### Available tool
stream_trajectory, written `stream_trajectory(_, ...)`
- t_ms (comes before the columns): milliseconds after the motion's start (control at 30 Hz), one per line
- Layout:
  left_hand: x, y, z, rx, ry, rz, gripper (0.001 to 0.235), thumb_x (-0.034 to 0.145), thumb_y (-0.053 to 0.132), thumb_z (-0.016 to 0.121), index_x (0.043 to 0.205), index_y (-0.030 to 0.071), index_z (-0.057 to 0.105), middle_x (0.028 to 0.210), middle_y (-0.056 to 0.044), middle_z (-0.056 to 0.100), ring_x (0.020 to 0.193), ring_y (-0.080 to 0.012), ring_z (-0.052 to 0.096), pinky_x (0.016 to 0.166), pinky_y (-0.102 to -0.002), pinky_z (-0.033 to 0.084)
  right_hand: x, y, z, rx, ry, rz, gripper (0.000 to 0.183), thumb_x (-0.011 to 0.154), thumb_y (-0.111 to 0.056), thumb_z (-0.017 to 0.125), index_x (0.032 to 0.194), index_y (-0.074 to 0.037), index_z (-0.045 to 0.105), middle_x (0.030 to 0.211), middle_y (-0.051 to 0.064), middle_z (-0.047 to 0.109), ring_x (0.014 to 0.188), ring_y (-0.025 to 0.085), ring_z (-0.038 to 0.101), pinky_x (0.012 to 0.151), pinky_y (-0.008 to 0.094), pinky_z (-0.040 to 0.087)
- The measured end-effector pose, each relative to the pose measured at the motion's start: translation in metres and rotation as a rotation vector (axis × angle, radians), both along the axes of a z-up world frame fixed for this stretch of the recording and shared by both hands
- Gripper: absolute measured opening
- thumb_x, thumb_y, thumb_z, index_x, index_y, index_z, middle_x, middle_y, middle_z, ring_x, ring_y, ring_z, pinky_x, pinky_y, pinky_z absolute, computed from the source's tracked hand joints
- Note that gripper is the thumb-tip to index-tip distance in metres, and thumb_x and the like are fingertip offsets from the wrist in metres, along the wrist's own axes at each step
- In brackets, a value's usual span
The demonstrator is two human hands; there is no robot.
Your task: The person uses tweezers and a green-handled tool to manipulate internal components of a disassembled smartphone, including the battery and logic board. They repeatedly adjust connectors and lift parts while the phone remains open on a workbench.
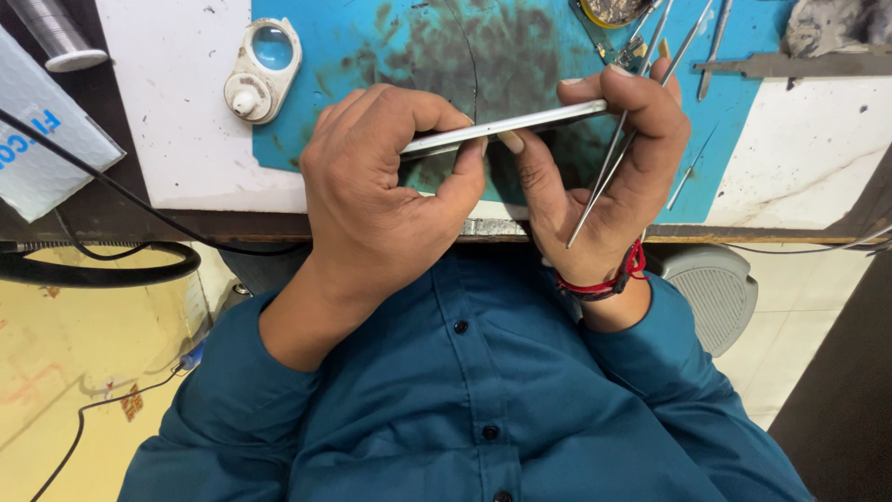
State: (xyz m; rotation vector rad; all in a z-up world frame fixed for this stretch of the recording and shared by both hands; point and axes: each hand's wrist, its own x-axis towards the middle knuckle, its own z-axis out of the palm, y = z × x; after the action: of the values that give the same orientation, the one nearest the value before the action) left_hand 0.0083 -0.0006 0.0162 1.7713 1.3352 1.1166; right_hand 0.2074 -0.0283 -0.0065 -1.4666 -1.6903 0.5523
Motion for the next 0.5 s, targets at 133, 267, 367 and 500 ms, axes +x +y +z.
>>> stream_trajectory(133,0.0011,-0.0008,0.0002,-0.003,-0.007,0.008,0.021,0.094,0.006,0.083,0.096,0.009,0.063,0.087,-0.002,0.068,0.082,-0.0204,0.066,0.079,-0.033,0.049,0.0000,-0.0003,-0.0008,0.000,0.012,0.000,0.068,0.101,-0.008,0.089,0.147,-0.008,0.040,0.125,0.007,0.063,0.121,0.015,0.063,0.130,0.043,0.014)
stream_trajectory(267,0.0023,-0.0007,-0.0001,-0.008,-0.023,0.012,0.022,0.094,0.005,0.083,0.096,0.008,0.062,0.089,-0.003,0.066,0.082,-0.0194,0.065,0.074,-0.032,0.050,-0.0004,-0.0006,-0.0011,-0.003,0.026,-0.005,0.068,0.101,-0.007,0.089,0.147,-0.008,0.040,0.125,0.007,0.062,0.120,0.015,0.063,0.130,0.043,0.013)
stream_trajectory(367,0.0023,-0.0007,0.0005,-0.008,-0.019,0.010,0.022,0.094,0.005,0.084,0.097,0.008,0.062,0.089,-0.003,0.065,0.081,-0.0184,0.064,0.072,-0.031,0.050,-0.0003,-0.0004,-0.0006,-0.003,0.024,-0.001,0.068,0.100,-0.007,0.089,0.147,-0.008,0.040,0.125,0.007,0.062,0.120,0.015,0.063,0.130,0.044,0.013)
stream_trajectory(500,0.0034,0.0003,0.0015,0.003,-0.019,0.013,0.023,0.093,0.005,0.084,0.098,0.007,0.061,0.091,-0.004,0.064,0.081,-0.0184,0.064,0.070,-0.030,0.050,-0.0009,-0.0008,0.0000,-0.011,0.048,-0.001,0.067,0.100,-0.007,0.089,0.147,-0.008,0.040,0.125,0.007,0.062,0.119,0.015,0.062,0.130,0.043,0.014)
